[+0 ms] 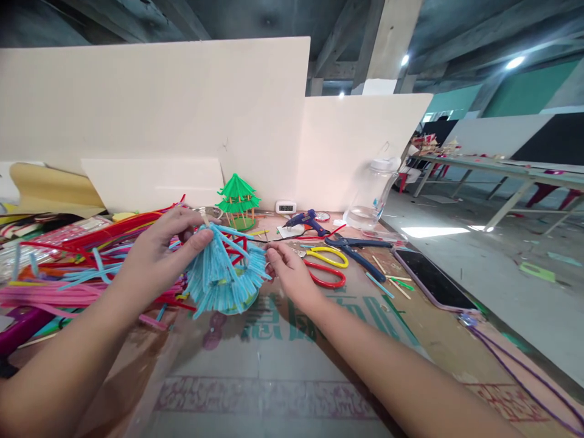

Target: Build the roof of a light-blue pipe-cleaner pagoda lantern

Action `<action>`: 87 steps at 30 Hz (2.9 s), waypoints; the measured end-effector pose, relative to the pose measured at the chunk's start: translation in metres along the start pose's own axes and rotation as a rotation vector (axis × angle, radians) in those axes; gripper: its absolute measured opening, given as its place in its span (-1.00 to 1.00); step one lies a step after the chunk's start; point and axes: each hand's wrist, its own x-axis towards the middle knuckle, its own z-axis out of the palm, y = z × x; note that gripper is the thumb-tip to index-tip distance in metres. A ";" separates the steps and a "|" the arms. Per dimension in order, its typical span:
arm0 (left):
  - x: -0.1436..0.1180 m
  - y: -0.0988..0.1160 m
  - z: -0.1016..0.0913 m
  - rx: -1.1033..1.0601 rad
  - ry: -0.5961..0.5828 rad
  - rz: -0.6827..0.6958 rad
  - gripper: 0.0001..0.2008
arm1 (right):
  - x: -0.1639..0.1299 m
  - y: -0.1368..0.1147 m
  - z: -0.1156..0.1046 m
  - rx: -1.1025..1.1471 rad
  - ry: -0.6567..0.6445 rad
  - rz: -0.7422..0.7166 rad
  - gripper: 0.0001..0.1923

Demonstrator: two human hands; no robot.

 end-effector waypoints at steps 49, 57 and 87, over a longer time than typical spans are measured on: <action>-0.012 0.008 0.013 -0.061 0.167 -0.040 -0.87 | -0.023 -0.066 0.004 -0.917 0.014 -0.782 -0.85; -0.013 0.008 0.013 -0.057 0.170 -0.043 -0.87 | -0.024 -0.065 0.001 -0.910 0.043 -0.778 -0.82; -0.013 0.009 0.012 -0.038 0.171 -0.057 -0.87 | -0.025 -0.065 0.005 -0.894 0.038 -0.754 -0.86</action>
